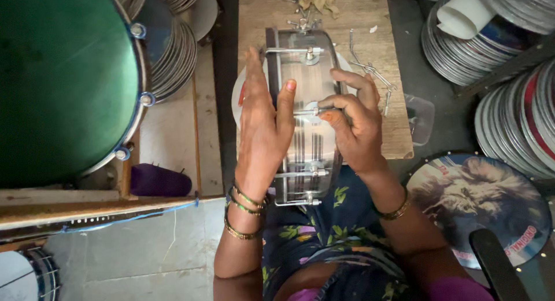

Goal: The person assembles a drum by placing metal lugs into the pre-drilled holes of the drum shell and securing them with a tool.

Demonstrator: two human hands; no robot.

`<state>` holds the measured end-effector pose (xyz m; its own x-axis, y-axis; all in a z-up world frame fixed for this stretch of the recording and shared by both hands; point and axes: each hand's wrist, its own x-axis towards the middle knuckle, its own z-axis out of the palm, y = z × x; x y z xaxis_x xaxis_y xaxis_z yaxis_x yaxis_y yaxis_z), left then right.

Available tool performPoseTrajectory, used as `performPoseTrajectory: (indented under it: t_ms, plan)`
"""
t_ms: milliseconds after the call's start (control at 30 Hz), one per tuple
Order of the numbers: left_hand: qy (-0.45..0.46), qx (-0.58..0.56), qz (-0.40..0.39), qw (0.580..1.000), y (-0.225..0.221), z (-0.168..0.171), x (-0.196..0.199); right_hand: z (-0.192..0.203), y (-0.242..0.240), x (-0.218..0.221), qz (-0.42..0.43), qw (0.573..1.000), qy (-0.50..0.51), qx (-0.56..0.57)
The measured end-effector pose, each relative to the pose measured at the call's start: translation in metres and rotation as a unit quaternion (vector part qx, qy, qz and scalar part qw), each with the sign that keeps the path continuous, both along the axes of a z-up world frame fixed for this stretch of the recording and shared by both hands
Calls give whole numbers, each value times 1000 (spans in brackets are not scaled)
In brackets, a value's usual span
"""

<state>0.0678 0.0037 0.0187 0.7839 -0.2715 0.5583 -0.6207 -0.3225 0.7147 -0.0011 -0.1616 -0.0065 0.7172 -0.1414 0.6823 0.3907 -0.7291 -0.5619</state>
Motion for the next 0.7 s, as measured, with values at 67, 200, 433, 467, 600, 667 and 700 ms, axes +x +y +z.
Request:
performPoseTrajectory:
  t_ms: [67, 200, 433, 467, 600, 667, 700]
  plan:
    - [-24, 15, 0, 1000, -5, -5, 8, 0, 1, -1, -10, 1000, 2, -7]
    - [-9, 9, 4, 1000, -13, -7, 15, -1, 1, -2, -9, 999, 16, 43]
    - [56, -49, -17, 997, -18, 3, 8, -4, -2, -2, 47, 993, -5, 108]
    - [80, -53, -14, 995, -18, 2, 7, -5, -4, -2, 49, 993, -6, 105]
    - [152, -59, 6, 987, -21, 3, 6, -6, -8, -1, 41, 997, -17, 69]
    - [139, -56, 9, 989, -21, 4, 7, -6, -8, 1, 45, 996, -13, 81]
    - [115, -54, 5, 992, -21, 3, 8, -6, -8, 0, 46, 995, -11, 87]
